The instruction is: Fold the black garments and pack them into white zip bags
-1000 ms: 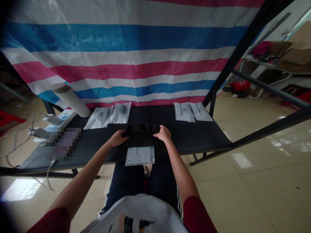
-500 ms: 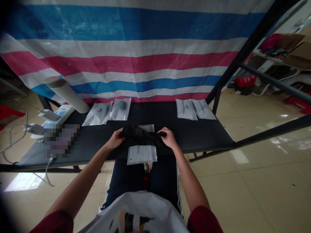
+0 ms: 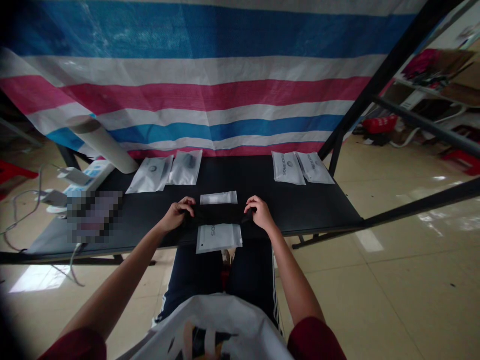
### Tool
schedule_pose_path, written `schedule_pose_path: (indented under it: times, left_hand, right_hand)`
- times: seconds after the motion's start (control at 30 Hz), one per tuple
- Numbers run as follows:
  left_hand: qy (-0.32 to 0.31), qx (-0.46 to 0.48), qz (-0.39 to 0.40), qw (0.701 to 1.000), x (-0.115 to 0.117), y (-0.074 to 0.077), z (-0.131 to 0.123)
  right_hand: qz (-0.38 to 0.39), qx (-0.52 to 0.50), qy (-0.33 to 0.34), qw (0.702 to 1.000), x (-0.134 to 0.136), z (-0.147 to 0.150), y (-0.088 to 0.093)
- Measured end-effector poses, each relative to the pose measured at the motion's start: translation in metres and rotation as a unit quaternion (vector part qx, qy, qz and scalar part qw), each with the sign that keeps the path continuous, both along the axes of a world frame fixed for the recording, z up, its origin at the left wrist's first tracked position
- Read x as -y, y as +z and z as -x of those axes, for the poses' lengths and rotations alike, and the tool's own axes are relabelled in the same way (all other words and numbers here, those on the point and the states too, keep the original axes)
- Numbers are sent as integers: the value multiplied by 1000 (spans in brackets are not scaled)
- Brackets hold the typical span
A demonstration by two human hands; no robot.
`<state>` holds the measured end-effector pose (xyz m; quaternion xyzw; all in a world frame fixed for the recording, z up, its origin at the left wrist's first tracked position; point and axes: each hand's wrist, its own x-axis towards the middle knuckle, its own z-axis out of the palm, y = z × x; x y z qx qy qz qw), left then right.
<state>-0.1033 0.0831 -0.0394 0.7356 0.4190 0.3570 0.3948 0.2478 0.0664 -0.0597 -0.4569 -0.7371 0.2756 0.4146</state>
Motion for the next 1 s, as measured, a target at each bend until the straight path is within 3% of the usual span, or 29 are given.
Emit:
schedule_pose_path:
  times: [0.13,0.23,0.37,0.53,0.67,0.83,1.0]
  left_hand:
    - [-8,-88,-7,996,14,8,8]
    - [50,-135,-33,989,29,6,8]
    - [115,-188,-98,971,40,-3,5]
    - [81,-258,-99,958,28,-5,7]
    - [48,-300,-103,947,9,6,-2]
    - [82,-313,-92,942,1,30,-25]
    - [127,-153,-45,979,41,46,-46]
  right_hand:
    - [15,50,16,999,10,-6,8]
    - [33,59,16,998,15,-8,9]
    - [19,70,-33,997,15,-5,4]
    - [-17,133,-89,987,13,-7,-2]
    - [-10,168,-96,981,15,-4,-5]
    - [18,97,-83,992,12,0,4]
    - [68,-109,-166,978,-31,-3,33]
